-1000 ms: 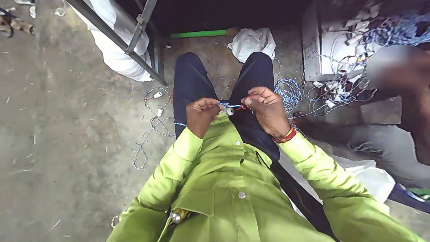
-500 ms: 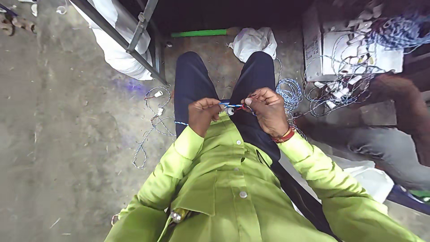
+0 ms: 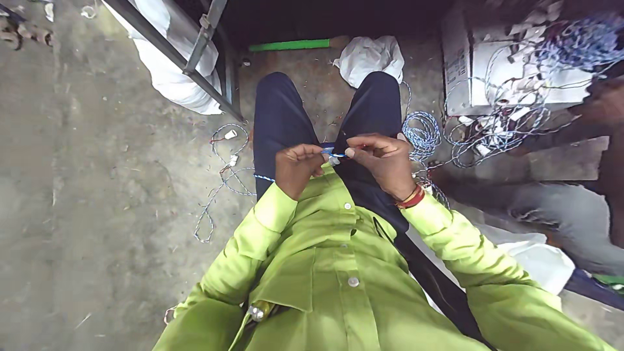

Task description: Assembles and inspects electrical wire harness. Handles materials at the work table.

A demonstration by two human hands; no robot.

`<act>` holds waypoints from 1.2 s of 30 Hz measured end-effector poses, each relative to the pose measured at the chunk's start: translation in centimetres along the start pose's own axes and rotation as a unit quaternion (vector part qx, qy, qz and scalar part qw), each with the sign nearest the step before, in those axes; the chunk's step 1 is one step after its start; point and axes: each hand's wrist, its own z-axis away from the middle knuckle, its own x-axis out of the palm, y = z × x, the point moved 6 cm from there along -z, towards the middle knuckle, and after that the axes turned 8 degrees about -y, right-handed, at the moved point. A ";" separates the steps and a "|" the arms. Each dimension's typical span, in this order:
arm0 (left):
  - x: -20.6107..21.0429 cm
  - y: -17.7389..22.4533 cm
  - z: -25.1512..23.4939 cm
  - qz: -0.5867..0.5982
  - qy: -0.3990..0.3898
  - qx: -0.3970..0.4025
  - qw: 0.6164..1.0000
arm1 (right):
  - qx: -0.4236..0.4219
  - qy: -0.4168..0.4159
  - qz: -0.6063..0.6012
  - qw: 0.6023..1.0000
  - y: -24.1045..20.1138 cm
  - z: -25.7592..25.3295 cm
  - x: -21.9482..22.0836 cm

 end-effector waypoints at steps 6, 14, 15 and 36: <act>0.2 0.4 0.4 -0.057 -0.010 0.045 0.997 | -0.027 -0.030 0.133 0.990 -0.5 0.4 0.7; 0.5 1.2 0.8 -0.095 0.002 0.072 0.993 | -0.038 -0.035 0.188 0.981 -1.0 0.5 1.7; 0.6 1.2 0.9 -0.093 0.005 0.070 0.993 | -0.034 -0.027 0.198 0.979 -1.0 0.6 1.8; 1.8 -0.4 2.0 0.088 -0.005 -0.065 0.994 | -0.025 0.034 0.258 0.965 -0.4 1.4 2.3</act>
